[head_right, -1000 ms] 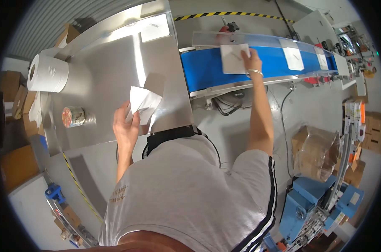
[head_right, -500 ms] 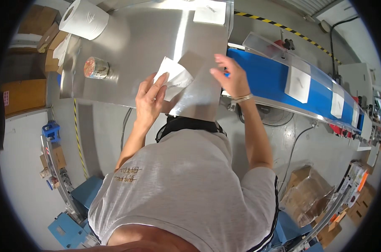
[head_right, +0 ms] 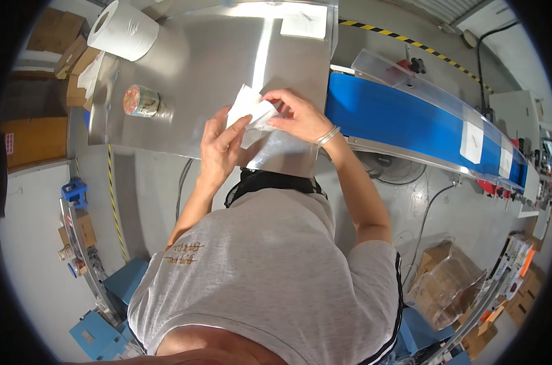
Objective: Hand wrapping stacks of folded paper towels with plastic film in a packaging facility.
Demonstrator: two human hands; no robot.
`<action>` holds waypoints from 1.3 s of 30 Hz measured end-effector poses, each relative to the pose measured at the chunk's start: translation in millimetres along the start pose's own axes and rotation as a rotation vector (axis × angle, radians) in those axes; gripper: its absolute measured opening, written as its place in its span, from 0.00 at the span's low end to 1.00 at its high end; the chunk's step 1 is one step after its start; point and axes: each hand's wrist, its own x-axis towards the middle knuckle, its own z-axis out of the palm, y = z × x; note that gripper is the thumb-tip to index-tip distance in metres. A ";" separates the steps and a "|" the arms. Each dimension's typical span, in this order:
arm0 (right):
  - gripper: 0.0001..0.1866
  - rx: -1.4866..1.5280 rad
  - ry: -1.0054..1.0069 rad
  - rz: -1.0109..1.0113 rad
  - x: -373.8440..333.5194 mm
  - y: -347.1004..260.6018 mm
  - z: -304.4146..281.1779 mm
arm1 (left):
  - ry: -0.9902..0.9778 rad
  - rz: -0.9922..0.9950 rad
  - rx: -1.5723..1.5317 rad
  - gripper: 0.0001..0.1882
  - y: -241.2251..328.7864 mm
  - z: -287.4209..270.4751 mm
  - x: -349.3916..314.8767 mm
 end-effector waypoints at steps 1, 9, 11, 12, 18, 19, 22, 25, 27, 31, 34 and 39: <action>0.20 0.039 -0.028 -0.015 1.0 3.8 -0.1 | 0.012 0.013 -0.055 0.20 1.1 -0.6 1.8; 0.13 0.115 0.307 0.187 -42.0 32.4 -47.5 | 0.021 -0.033 0.013 0.22 -2.4 -7.0 11.7; 0.11 0.095 0.596 0.207 -64.9 56.2 -76.7 | 0.020 -0.057 0.013 0.22 -4.7 -6.7 12.5; 0.11 -0.029 0.727 0.265 -74.9 69.0 -100.4 | 0.017 -0.087 0.025 0.23 -4.7 -6.9 12.6; 0.30 -1.066 1.083 0.458 -156.6 127.7 -227.6 | -0.005 -0.108 0.071 0.20 2.2 -13.3 26.0; 0.30 -1.061 1.074 0.452 -155.2 117.8 -222.1 | -0.003 -0.116 0.080 0.20 1.5 -14.3 28.0; 0.34 -1.192 0.986 0.153 -139.2 79.8 -188.6 | -0.109 -0.120 -0.008 0.15 6.9 -11.3 35.2; 0.42 -0.741 0.451 -0.063 -88.2 26.8 -108.4 | -0.159 0.010 0.007 0.11 12.2 -8.2 37.5; 0.44 -0.554 0.225 -0.254 -58.0 13.4 -69.1 | -0.208 0.134 -0.060 0.13 17.4 -3.6 41.4; 0.27 -0.163 -0.047 -0.034 -26.5 1.7 -34.9 | -0.309 0.037 -0.241 0.13 27.8 -0.9 47.5; 0.11 0.277 0.031 0.113 -27.6 17.8 -37.1 | -0.343 -0.305 -0.586 0.15 15.7 10.9 50.2; 0.12 -0.065 0.503 0.140 -61.3 65.0 -77.2 | -0.348 -0.315 -0.405 0.18 -5.9 17.4 42.7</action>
